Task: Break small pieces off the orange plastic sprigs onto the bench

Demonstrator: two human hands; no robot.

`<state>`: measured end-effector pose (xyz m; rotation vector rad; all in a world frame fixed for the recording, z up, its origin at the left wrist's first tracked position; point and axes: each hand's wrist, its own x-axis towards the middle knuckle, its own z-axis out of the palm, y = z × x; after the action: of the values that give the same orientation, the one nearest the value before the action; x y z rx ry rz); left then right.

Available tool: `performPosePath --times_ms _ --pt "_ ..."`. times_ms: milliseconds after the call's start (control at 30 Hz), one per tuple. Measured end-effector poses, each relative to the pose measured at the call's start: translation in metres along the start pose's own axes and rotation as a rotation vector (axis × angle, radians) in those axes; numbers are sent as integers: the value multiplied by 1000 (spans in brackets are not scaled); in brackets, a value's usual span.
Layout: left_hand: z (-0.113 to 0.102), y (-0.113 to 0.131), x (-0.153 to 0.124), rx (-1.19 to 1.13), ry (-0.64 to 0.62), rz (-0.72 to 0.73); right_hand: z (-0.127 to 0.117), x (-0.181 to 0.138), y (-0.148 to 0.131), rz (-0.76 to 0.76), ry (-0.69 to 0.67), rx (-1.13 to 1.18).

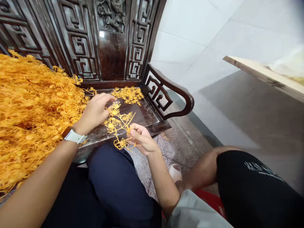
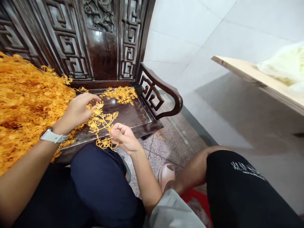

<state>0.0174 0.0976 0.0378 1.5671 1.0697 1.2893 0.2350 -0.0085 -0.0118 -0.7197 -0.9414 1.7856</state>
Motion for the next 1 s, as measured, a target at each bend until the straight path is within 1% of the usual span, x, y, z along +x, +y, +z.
performPosePath --times_ms 167,233,300,367,433,533,600,633,733,800,833,933,1000 --pt "-4 5 -2 -194 179 -147 -5 -4 2 35 61 -53" --pt "-5 4 0 -217 204 -182 -7 -6 3 46 51 -63" --pt "-5 3 1 -237 210 -199 -11 -6 5 53 29 -138" --pt "-3 6 0 -263 203 -213 -15 -6 7 25 25 -345" --pt "2 11 -3 -299 180 -231 -20 -3 9 -43 76 -633" --pt "12 21 -9 -342 113 -267 -27 3 10 -141 248 -996" --pt "17 26 -13 -355 65 -279 -31 7 9 -188 361 -1124" --pt "19 28 -14 -365 41 -296 -32 8 8 -203 399 -1151" --pt "23 30 -16 -419 -18 -412 -34 11 5 -236 457 -1100" --pt "24 26 -14 -429 -37 -490 -35 11 5 -252 454 -1009" --pt "24 23 -13 -412 -40 -501 -36 11 5 -253 443 -969" --pt "20 11 -8 -258 -68 -448 -36 8 6 -219 409 -882" --pt "14 5 -5 -101 -160 -418 -35 5 5 -196 387 -781"
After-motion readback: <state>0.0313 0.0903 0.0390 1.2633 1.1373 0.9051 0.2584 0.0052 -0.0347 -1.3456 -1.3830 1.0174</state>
